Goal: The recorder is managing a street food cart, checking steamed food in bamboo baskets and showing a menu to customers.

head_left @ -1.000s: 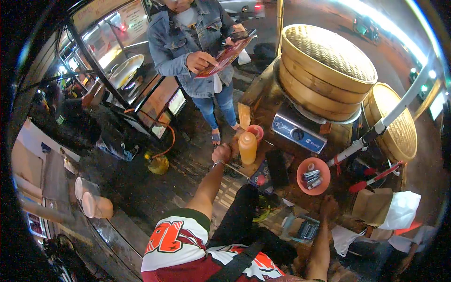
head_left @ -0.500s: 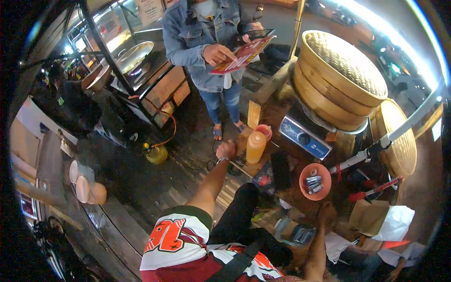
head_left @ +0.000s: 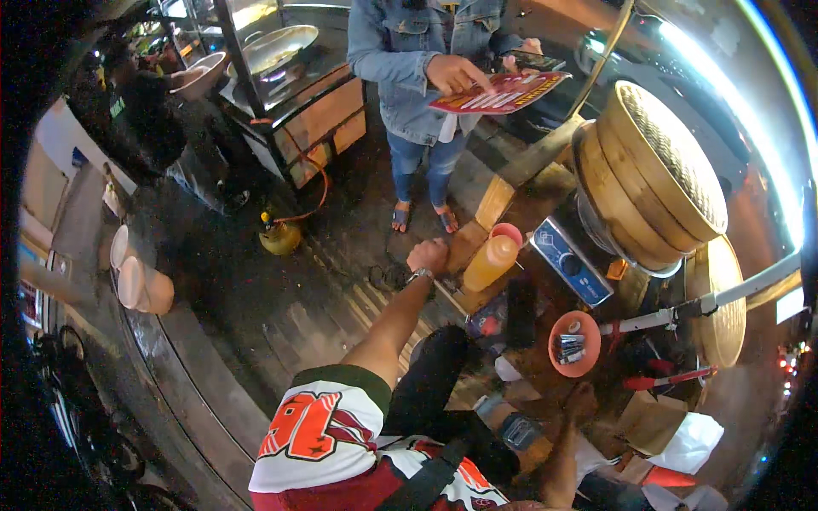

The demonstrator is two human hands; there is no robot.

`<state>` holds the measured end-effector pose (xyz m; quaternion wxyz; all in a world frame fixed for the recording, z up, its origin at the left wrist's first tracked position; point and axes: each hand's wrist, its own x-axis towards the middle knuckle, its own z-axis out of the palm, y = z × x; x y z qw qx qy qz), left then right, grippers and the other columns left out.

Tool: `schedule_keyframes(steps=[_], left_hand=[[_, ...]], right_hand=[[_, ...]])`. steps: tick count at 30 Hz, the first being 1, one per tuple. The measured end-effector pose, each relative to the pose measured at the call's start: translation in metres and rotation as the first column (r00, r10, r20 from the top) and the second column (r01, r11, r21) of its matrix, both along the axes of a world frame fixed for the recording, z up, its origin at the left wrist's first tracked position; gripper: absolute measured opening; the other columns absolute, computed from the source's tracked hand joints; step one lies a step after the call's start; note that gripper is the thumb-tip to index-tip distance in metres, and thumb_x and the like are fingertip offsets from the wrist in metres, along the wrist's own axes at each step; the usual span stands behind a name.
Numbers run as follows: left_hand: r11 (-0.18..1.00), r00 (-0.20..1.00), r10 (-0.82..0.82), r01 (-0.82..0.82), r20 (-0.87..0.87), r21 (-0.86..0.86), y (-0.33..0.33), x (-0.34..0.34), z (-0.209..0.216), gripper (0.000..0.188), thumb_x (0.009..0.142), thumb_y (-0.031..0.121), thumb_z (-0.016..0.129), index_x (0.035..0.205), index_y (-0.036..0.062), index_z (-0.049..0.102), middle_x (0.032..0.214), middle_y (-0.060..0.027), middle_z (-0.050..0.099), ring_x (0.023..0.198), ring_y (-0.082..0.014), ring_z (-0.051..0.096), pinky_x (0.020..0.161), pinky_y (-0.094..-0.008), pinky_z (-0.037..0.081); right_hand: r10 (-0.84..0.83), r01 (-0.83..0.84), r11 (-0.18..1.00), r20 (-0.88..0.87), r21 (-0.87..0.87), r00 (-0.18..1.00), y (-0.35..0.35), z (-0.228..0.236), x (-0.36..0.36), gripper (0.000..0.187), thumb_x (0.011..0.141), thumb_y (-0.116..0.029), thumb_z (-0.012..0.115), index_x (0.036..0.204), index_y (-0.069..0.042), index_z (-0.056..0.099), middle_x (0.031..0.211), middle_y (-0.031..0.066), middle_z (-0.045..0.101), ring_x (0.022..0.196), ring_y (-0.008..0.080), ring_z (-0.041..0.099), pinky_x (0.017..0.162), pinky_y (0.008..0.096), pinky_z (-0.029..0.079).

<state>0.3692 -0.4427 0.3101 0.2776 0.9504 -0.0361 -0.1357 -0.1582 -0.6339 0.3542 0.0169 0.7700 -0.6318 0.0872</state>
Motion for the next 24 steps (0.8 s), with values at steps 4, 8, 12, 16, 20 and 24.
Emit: schedule_keyframes(steps=[4,8,12,16,20,24], left_hand=[[0.999,0.999,0.035,-0.036,-0.022,-0.033,-0.022,-0.017,0.019,0.053,0.091,0.044,0.040,0.093,0.0023,0.073,0.099,-0.0238,0.070,0.094,-0.0418,0.068,0.085,-0.0510,0.053],[0.998,0.999,0.035,-0.036,-0.008,-0.061,-0.029,-0.018,0.019,0.053,0.091,0.044,0.040,0.092,0.0016,0.073,0.098,-0.0235,0.070,0.093,-0.0418,0.069,0.084,-0.0508,0.054],[0.998,0.998,0.059,-0.059,-0.001,-0.032,-0.014,-0.016,0.022,0.054,0.090,0.045,0.040,0.094,0.0011,0.073,0.098,-0.0232,0.070,0.093,-0.0419,0.069,0.084,-0.0499,0.054],[0.999,0.999,0.049,-0.049,-0.001,-0.020,-0.002,-0.012,0.019,0.055,0.091,0.045,0.040,0.096,0.0009,0.073,0.099,-0.0238,0.070,0.094,-0.0408,0.069,0.085,-0.0492,0.054],[0.995,0.995,0.098,-0.098,0.003,0.003,0.015,-0.010,0.039,0.054,0.091,0.044,0.040,0.095,0.0013,0.074,0.099,-0.0236,0.070,0.094,-0.0402,0.069,0.085,-0.0489,0.054],[0.973,0.986,-0.146,0.129,-0.077,-0.192,-0.099,-0.052,0.049,0.053,0.091,0.043,0.040,0.093,0.0025,0.074,0.099,-0.0232,0.070,0.095,-0.0410,0.068,0.086,-0.0490,0.054]], right_hand=[[-0.040,0.055,0.983,0.088,-0.177,0.995,-0.003,0.001,-0.014,0.035,0.092,-0.035,0.051,0.094,-0.005,0.070,0.083,0.0222,0.067,0.074,0.0395,0.064,0.067,0.0519,0.048],[-0.092,0.091,0.992,-0.016,-0.087,0.996,-0.011,-0.002,-0.027,0.035,0.092,-0.035,0.053,0.094,-0.006,0.072,0.082,0.0200,0.068,0.073,0.0388,0.064,0.065,0.0507,0.048],[0.039,-0.014,0.988,0.159,-0.154,0.987,0.023,0.025,-0.001,0.035,0.091,-0.035,0.055,0.090,-0.005,0.071,0.080,0.0199,0.067,0.070,0.0378,0.063,0.063,0.0504,0.048],[0.062,-0.039,0.993,0.214,-0.107,0.975,-0.023,-0.043,-0.029,0.036,0.090,-0.037,0.056,0.087,-0.005,0.071,0.079,0.0201,0.067,0.068,0.0375,0.063,0.061,0.0505,0.047],[0.160,-0.113,0.945,0.133,-0.308,0.978,-0.045,-0.094,-0.039,0.038,0.091,-0.039,0.055,0.086,-0.005,0.071,0.078,0.0208,0.067,0.066,0.0386,0.062,0.061,0.0515,0.046],[-0.116,0.219,0.929,0.324,-0.300,0.939,-0.125,-0.103,-0.255,0.040,0.090,-0.041,0.055,0.087,-0.006,0.073,0.078,0.0208,0.068,0.068,0.0399,0.062,0.064,0.0533,0.046]])
